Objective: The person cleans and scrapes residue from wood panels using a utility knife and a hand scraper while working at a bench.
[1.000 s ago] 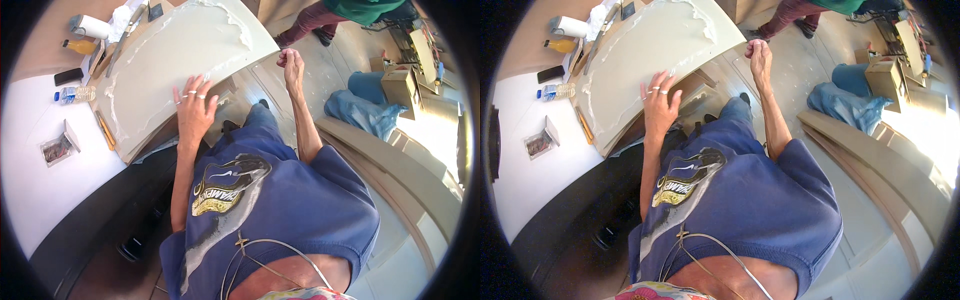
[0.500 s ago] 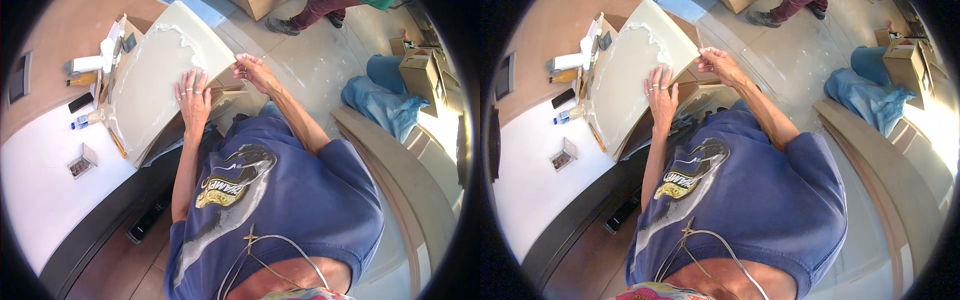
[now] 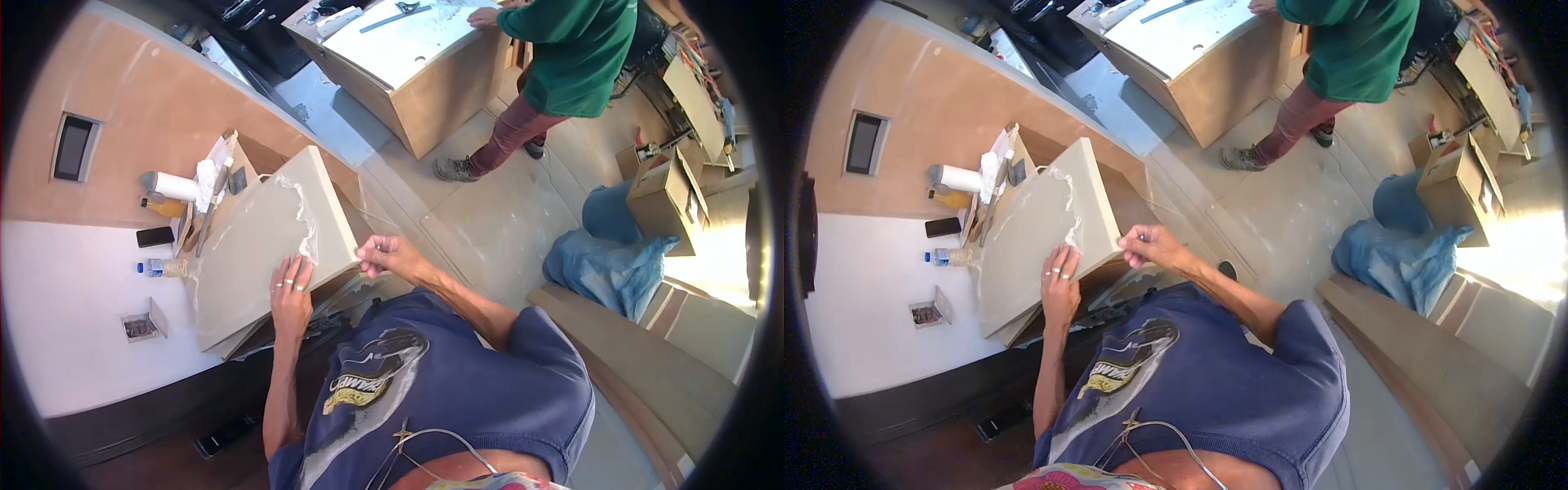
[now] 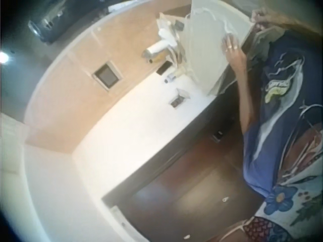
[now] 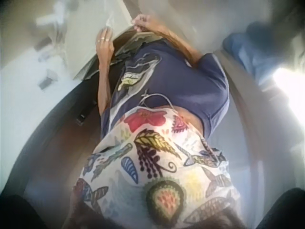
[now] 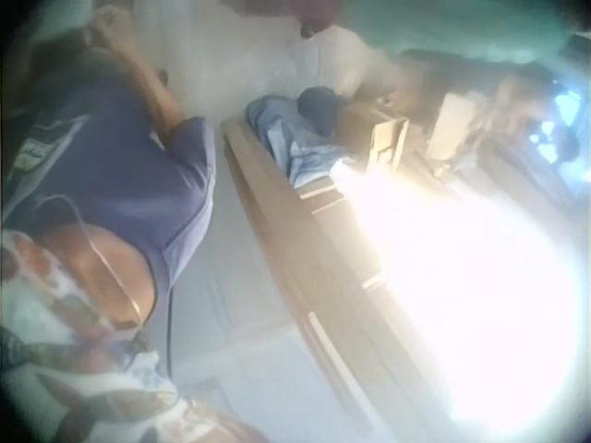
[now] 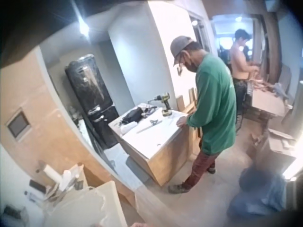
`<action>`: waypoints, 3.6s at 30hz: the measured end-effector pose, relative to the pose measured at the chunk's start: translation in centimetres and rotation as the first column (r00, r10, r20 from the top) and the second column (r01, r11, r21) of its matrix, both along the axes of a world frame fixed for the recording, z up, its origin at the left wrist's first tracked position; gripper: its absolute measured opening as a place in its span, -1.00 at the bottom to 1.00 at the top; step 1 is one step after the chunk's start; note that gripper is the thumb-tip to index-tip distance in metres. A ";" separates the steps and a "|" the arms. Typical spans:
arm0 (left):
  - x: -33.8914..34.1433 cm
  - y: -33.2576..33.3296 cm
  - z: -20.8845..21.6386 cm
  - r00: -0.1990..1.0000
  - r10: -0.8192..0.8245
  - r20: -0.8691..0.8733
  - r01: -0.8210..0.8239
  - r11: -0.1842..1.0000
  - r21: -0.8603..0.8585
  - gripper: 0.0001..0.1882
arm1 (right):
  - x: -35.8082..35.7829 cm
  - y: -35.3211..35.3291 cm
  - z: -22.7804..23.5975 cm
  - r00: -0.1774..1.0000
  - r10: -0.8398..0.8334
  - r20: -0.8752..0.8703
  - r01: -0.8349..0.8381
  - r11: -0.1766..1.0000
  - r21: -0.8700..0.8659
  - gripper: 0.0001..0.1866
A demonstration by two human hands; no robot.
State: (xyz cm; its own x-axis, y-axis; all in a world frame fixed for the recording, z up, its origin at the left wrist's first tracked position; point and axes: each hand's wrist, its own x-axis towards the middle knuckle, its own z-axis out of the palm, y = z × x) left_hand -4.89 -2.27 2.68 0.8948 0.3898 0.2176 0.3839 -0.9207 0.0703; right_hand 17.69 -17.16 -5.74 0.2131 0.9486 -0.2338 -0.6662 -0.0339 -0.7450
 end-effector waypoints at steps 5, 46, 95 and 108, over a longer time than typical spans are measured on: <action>-1.7 0.2 6.8 0.999 -0.031 0.007 0.031 0.999 0.036 -0.46 | -1.0 1.1 5.2 0.976 0.127 0.176 -0.151 0.980 0.130 -0.72; 9.4 18.8 18.7 0.976 -0.123 0.178 0.154 0.973 -0.175 -0.48 | 8.3 19.5 7.7 0.621 -0.669 0.409 0.383 0.714 0.586 -0.57; -5.6 3.9 6.0 0.910 -0.370 -0.187 0.377 0.926 0.002 -0.32 | -4.1 0.5 3.0 0.865 -0.501 0.042 0.491 0.860 0.139 -0.30; -7.5 3.0 -5.4 0.992 -0.095 -0.078 0.085 0.989 -0.124 -0.20 | -2.3 3.1 -3.3 0.920 -0.198 0.339 0.206 0.978 0.013 -0.30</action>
State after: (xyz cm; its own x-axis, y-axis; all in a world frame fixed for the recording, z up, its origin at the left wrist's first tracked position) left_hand -12.42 0.71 -2.70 0.9405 0.3256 0.0974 0.3090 -0.9385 0.1543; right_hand 15.34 -14.07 -9.05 0.4697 0.8724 -0.1353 -0.3708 0.0559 -0.9270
